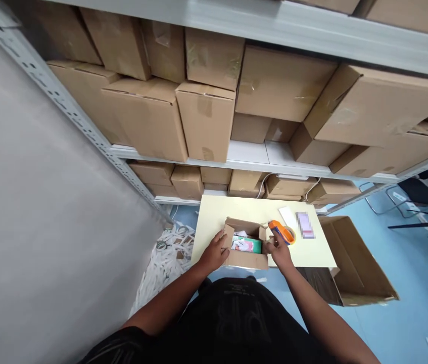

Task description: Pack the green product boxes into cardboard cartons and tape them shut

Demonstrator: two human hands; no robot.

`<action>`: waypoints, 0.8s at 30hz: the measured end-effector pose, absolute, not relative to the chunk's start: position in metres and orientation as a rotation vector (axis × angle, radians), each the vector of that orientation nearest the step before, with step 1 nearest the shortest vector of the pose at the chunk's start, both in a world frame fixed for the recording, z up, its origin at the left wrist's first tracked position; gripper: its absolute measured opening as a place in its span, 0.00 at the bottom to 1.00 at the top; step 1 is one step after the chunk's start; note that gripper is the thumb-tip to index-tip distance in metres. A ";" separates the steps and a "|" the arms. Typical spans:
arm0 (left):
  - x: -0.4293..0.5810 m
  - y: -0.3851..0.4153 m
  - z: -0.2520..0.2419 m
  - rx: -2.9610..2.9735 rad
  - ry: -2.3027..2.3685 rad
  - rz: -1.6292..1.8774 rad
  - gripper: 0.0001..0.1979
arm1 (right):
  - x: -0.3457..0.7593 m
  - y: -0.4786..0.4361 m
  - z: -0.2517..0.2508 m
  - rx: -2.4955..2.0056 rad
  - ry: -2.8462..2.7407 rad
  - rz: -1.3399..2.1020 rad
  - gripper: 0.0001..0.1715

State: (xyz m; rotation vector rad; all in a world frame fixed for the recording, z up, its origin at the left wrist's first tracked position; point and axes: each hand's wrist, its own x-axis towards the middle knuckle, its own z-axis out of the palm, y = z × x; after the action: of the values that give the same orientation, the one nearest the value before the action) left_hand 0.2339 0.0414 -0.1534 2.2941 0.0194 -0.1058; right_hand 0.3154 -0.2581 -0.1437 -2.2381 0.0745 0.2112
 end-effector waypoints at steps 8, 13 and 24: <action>0.233 0.027 -0.156 2.273 0.186 -0.131 0.31 | 0.311 -0.266 -0.129 -2.151 -0.540 0.285 0.25; 0.240 0.020 -0.161 2.284 0.220 -0.133 0.32 | 0.333 -0.291 -0.145 -2.339 -0.883 0.079 0.28; 0.223 0.054 -0.147 2.364 -0.144 -0.287 0.45 | 0.371 -0.307 -0.142 -2.328 -1.183 0.306 0.29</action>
State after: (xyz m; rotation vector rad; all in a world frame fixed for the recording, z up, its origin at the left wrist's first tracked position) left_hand 0.2228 0.0536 -0.1469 2.3644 -0.1436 -0.2866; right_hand 0.3712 -0.3066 -0.1424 -2.3281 -1.1834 0.3057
